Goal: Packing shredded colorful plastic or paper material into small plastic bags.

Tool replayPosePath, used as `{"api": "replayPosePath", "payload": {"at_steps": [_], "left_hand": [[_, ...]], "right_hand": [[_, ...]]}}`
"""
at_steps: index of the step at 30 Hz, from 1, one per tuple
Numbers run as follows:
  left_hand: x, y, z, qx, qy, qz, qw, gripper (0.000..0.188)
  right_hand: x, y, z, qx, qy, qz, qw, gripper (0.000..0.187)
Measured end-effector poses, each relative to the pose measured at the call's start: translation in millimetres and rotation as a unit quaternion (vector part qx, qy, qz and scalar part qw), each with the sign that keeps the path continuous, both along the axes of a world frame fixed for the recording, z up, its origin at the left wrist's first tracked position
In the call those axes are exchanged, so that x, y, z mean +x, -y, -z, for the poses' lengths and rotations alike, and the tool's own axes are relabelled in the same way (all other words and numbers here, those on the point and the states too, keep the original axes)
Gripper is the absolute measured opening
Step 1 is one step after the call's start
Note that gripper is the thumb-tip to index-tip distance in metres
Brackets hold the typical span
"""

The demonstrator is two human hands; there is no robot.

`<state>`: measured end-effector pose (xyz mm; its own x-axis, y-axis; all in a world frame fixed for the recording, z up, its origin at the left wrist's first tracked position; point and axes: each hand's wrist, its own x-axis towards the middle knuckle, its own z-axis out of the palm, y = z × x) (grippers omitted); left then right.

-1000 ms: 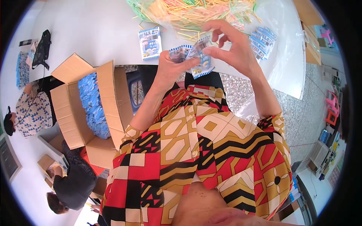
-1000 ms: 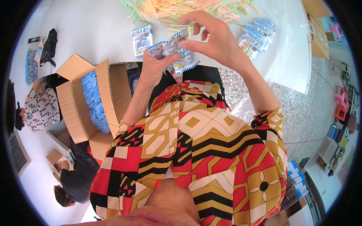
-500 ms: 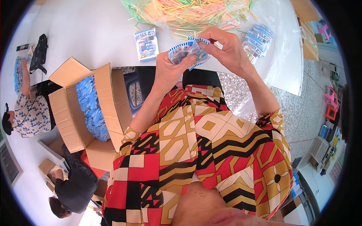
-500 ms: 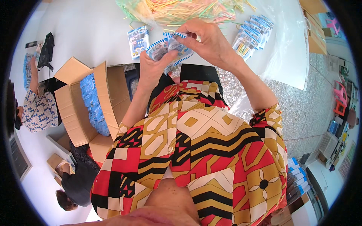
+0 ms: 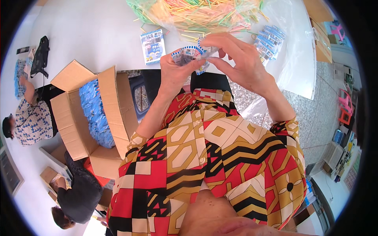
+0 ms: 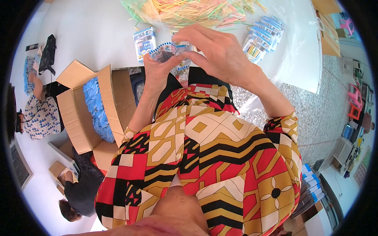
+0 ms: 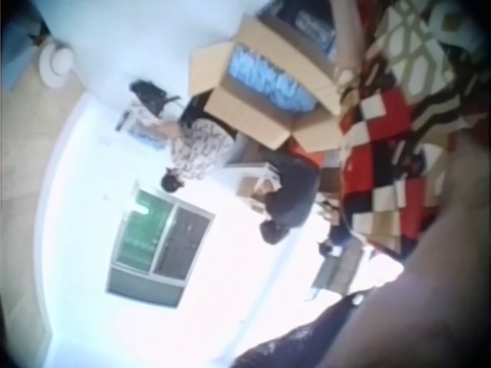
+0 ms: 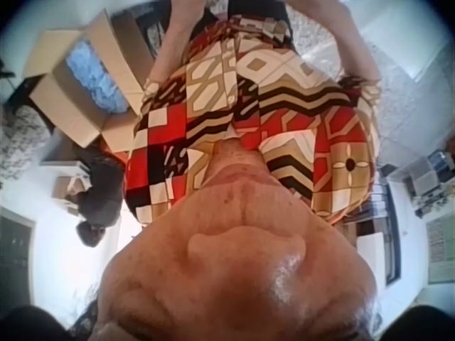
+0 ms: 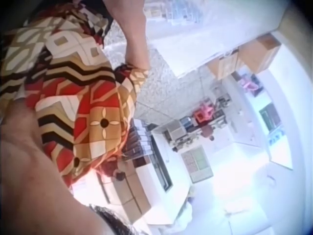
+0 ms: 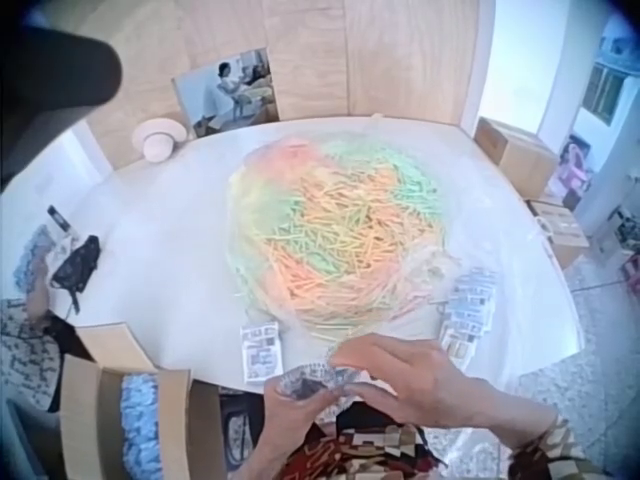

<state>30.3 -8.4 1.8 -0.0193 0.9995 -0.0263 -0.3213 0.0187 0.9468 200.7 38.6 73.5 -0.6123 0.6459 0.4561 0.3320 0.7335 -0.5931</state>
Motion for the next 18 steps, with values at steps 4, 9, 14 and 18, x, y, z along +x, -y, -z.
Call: {"api": "replayPosePath", "payload": {"at_steps": [4,9,14,18], "left_hand": [[-0.8,1.8,-0.6,-0.041,-0.025,-0.003,0.999,0.009],[-2.9,5.2,2.8,-0.058,-0.059,-0.004,0.997,0.012],[-5.6,6.3,1.0,-0.051,-0.001,-0.011,0.999,0.015],[-5.4,7.9,1.3,-0.045,0.027,-0.060,0.997,0.018]], "right_hand": [[4.7,-4.4,-6.0,0.025,0.023,-0.015,0.999,0.023],[1.3,-5.9,-9.0,-0.047,0.035,-0.067,0.996,0.011],[6.7,-44.0,1.4,-0.184,-0.109,0.029,0.976,0.007],[46.5,-123.9,43.3,-0.129,-0.152,0.208,0.957,0.013]]}}
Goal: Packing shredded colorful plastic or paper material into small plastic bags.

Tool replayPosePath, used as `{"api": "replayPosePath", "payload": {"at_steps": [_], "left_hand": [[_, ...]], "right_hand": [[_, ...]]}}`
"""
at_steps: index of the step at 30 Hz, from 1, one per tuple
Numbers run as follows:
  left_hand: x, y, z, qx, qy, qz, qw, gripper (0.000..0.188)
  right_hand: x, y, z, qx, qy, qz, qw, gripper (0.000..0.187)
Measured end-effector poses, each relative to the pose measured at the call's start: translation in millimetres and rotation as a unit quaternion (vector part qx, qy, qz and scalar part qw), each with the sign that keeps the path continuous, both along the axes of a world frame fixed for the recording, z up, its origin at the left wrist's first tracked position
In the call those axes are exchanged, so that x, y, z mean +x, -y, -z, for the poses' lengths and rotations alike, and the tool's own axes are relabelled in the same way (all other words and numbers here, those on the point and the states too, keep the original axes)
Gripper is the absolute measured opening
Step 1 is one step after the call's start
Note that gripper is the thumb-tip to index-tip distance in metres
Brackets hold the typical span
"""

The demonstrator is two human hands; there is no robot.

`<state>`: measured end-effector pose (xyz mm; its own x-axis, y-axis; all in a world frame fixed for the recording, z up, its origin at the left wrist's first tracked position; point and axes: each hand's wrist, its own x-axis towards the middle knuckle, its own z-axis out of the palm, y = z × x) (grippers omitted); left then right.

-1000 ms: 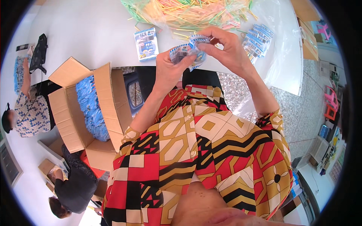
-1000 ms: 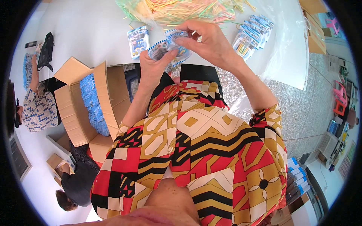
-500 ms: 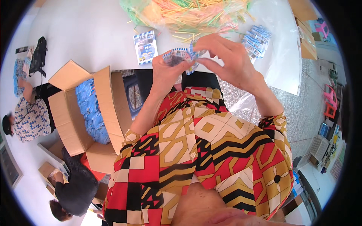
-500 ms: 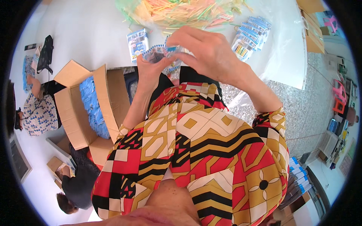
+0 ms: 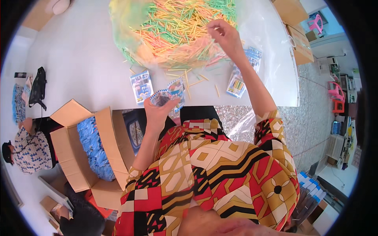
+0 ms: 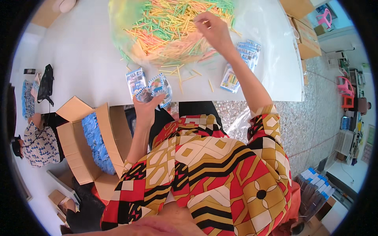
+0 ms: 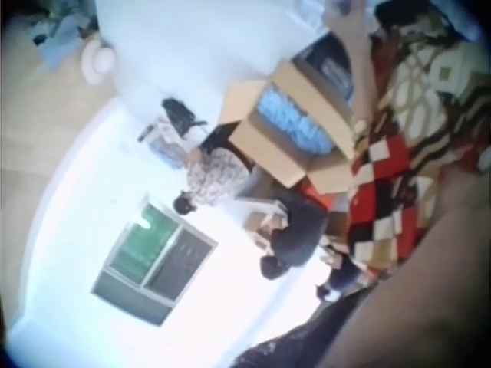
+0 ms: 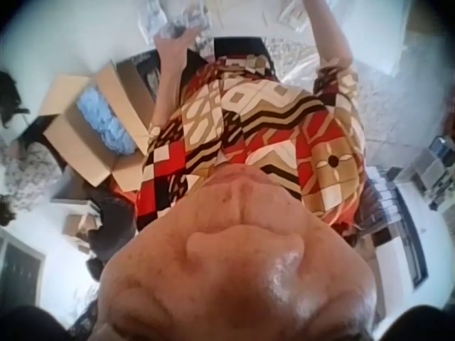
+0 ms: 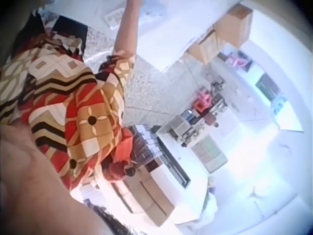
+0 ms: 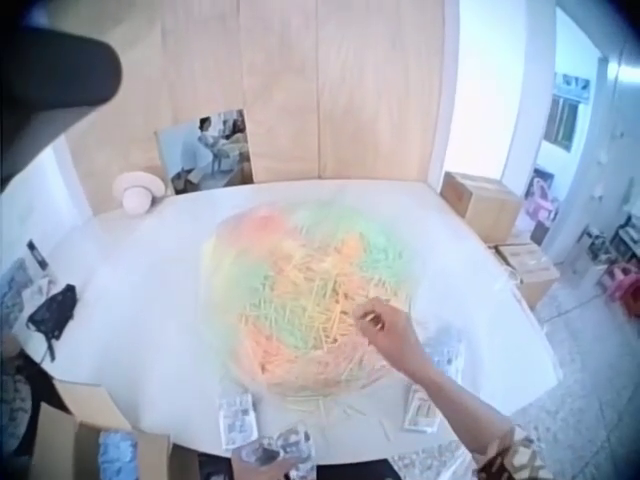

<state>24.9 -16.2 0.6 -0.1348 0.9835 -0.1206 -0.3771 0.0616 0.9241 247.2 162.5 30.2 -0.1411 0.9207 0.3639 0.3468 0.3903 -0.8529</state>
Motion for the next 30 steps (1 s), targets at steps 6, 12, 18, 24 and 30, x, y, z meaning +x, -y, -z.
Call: {"api": "replayPosePath", "payload": {"at_steps": [6,12,18,24,30], "left_hand": [[-4.3,-1.2,3.1,-0.011,0.002,0.006,1.000,0.018],[-9.2,-2.5,0.7,-0.013,-0.012,0.018,1.000,0.014],[-13.5,-2.7,5.2,-0.031,-0.011,0.010,0.999,0.017],[-16.0,-2.1,1.8,-0.037,0.001,0.006,0.999,0.018],[-17.7,-1.2,4.7,-0.040,0.010,0.006,0.999,0.019]], "right_hand": [[33.9,-79.0,31.5,0.091,0.148,0.092,0.980,0.015],[19.6,-122.2,39.6,0.145,0.239,0.080,0.957,0.020],[26.1,-155.4,34.7,0.211,0.385,0.071,0.896,0.036],[37.4,-177.6,26.2,0.172,0.408,0.044,0.896,0.054],[42.8,-189.2,34.1,0.183,0.363,-0.052,0.912,0.047]]}}
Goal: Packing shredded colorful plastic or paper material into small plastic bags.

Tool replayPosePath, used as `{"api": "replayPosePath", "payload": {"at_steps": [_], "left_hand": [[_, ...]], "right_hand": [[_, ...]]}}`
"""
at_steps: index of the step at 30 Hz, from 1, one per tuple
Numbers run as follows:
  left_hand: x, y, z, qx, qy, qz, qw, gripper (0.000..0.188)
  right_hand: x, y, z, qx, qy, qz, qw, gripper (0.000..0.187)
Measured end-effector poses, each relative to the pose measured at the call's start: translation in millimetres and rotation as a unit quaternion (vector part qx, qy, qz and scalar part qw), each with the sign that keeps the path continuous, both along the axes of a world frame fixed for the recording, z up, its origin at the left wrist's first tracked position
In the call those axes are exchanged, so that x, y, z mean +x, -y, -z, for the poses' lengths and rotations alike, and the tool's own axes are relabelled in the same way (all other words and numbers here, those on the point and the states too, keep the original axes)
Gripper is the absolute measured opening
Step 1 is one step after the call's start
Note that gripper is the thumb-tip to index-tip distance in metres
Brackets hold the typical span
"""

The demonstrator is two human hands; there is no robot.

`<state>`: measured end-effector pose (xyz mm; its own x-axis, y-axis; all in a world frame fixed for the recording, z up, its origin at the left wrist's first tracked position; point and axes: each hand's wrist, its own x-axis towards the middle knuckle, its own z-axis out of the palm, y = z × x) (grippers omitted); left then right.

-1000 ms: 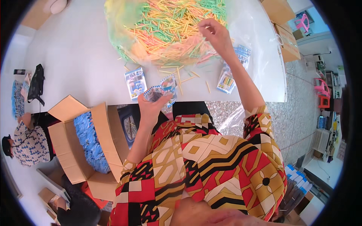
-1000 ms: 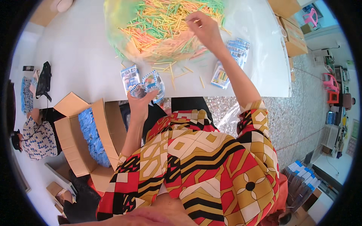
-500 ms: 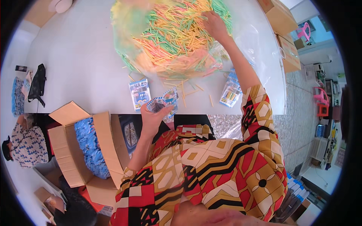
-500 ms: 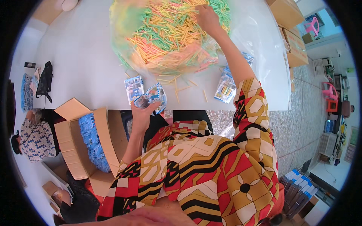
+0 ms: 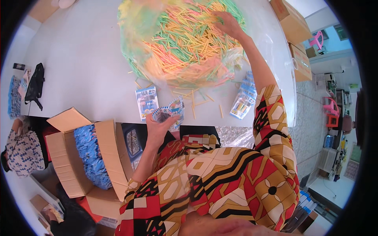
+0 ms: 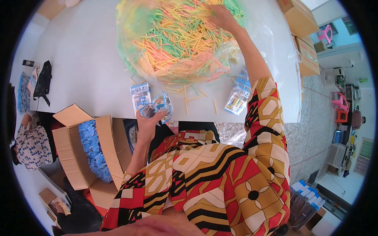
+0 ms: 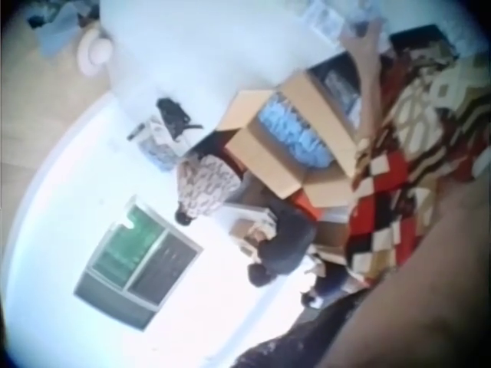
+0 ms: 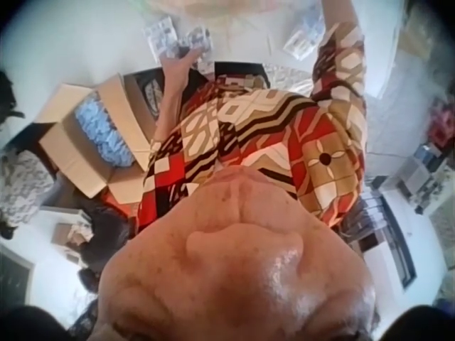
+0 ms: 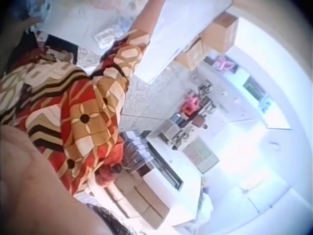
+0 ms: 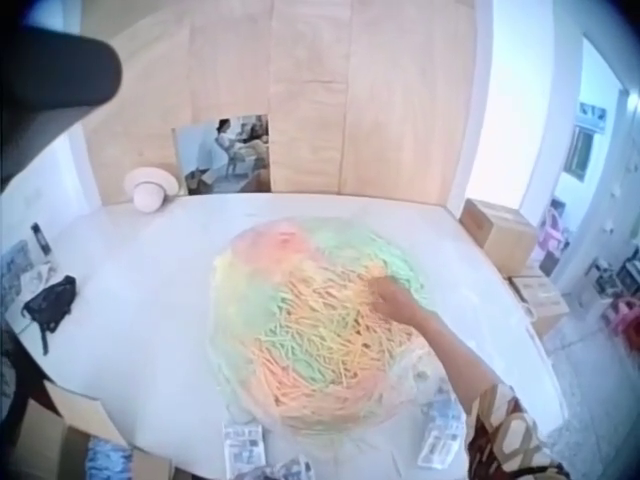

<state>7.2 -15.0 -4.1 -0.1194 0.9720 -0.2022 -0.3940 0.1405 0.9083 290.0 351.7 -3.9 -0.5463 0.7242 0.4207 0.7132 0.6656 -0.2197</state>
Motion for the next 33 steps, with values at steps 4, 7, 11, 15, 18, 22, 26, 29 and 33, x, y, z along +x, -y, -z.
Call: {"api": "replayPosePath", "payload": {"at_steps": [4,7,11,15,18,22,26,29,33], "left_hand": [[-0.7,0.2,3.1,-0.017,-0.005,0.004,1.000,0.019],[-0.3,0.0,3.0,-0.020,-0.009,0.005,1.000,0.018],[0.7,-0.5,7.6,-0.022,-0.034,0.018,0.999,0.018],[2.5,0.2,5.4,-0.023,-0.036,0.018,0.999,0.020],[2.8,-1.2,11.5,-0.041,-0.012,0.031,0.999,0.036],[0.6,-0.7,14.5,-0.053,-0.036,0.018,0.998,0.037],[1.3,-1.3,10.3,-0.052,-0.038,0.015,0.998,0.036],[4.7,-2.5,5.2,-0.035,-0.044,0.001,0.998,0.027],[1.4,-2.3,4.1,-0.036,-0.054,0.008,0.998,0.029]], "right_hand": [[0.7,4.2,6.2,0.011,-0.044,-0.039,0.998,0.042],[0.0,3.2,6.5,0.035,-0.059,-0.071,0.995,0.039],[-4.8,5.7,4.9,0.121,-0.047,-0.073,0.989,0.026],[-15.0,15.0,-1.0,0.092,-0.084,-0.061,0.990,0.019],[-10.3,12.6,-3.5,0.086,-0.054,-0.036,0.994,0.017],[-25.5,18.0,-13.3,0.099,-0.055,-0.023,0.993,0.017],[-26.0,7.9,-9.2,0.137,-0.049,-0.021,0.989,0.020],[-28.7,7.3,-8.5,0.127,-0.050,0.001,0.991,0.021],[-39.8,10.3,-12.1,0.130,-0.072,-0.008,0.989,0.025]]}}
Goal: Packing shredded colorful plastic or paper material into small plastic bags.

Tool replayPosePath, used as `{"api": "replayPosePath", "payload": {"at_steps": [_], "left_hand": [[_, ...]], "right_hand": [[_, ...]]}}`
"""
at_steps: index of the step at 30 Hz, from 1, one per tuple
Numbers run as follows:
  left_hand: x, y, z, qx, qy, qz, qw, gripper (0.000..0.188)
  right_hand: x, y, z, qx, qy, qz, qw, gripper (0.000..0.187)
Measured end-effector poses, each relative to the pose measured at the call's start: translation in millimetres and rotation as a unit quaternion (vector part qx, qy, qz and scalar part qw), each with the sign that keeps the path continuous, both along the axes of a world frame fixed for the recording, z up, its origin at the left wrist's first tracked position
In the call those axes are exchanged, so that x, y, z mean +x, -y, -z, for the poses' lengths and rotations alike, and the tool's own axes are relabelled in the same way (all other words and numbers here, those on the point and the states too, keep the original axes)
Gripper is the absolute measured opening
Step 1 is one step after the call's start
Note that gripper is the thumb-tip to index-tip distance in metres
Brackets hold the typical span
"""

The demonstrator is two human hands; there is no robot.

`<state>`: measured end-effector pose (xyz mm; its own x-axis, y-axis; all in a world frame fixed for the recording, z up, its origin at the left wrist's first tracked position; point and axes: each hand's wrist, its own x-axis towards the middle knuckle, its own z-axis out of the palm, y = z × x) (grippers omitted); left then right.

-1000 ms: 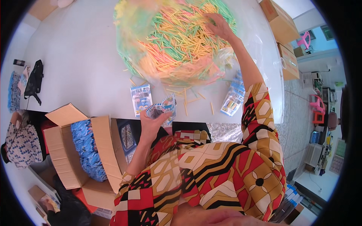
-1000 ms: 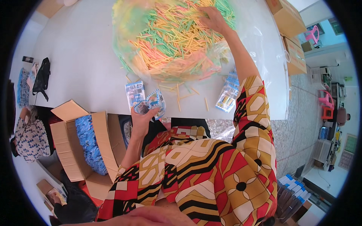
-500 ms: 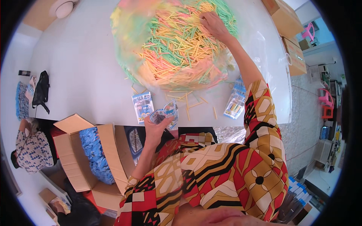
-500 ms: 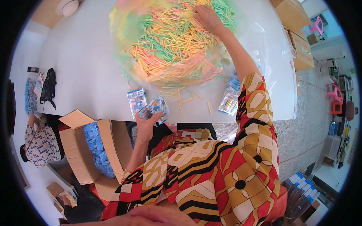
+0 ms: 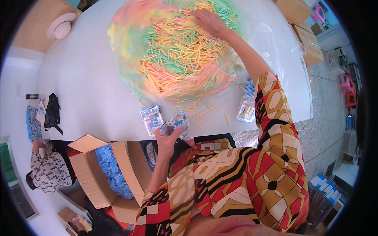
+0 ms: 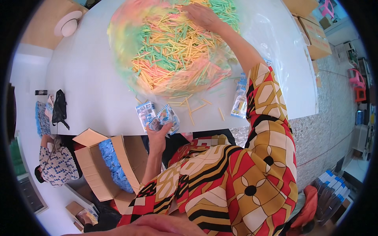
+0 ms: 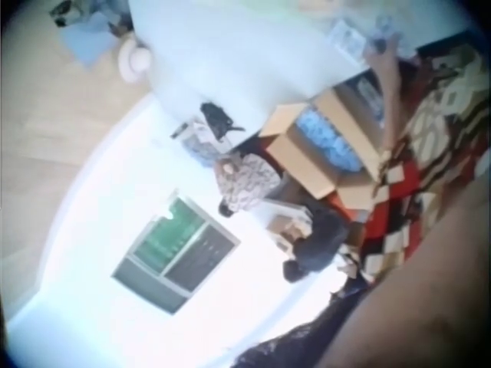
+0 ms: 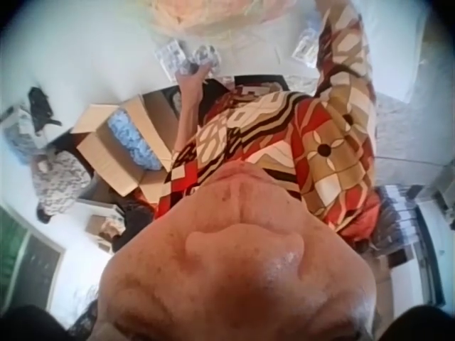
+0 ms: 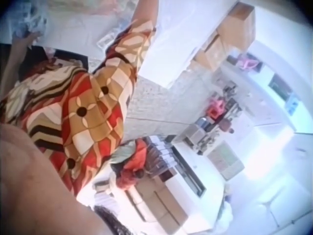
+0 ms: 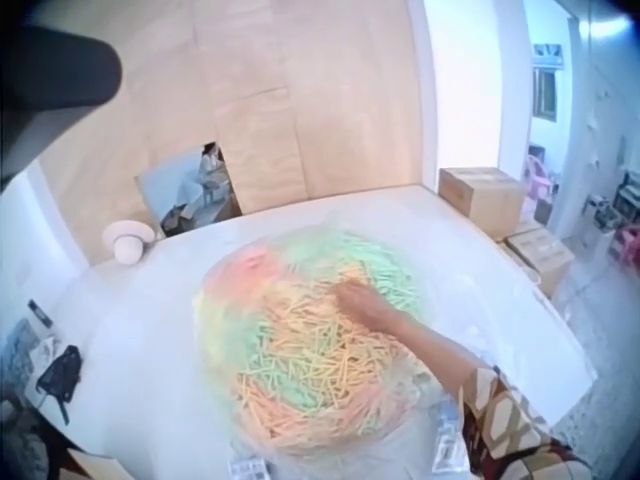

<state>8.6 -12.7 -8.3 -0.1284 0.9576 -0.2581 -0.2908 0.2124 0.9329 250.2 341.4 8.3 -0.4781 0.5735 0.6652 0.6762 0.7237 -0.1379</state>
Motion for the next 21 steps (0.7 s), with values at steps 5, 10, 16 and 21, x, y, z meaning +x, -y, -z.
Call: {"api": "replayPosePath", "payload": {"at_steps": [5,10,16,21], "left_hand": [[-4.5,-0.5,-1.6,-0.010,-0.002,-0.001,1.000,0.037],[-10.5,-0.1,1.2,-0.012,-0.006,0.006,1.000,0.037],[-5.2,-2.1,-2.2,-0.012,-0.013,0.019,1.000,0.028],[-7.4,-2.8,-7.1,-0.005,-0.030,0.021,0.999,0.028]], "right_hand": [[37.4,-21.5,-6.2,-0.081,-0.133,-0.001,0.988,0.029],[107.0,10.6,-34.7,-0.196,-0.038,0.085,0.976,0.030],[100.4,22.4,-16.5,-0.227,0.113,0.072,0.965,0.072],[76.0,9.8,-20.5,-0.196,0.154,0.065,0.966,0.074]]}}
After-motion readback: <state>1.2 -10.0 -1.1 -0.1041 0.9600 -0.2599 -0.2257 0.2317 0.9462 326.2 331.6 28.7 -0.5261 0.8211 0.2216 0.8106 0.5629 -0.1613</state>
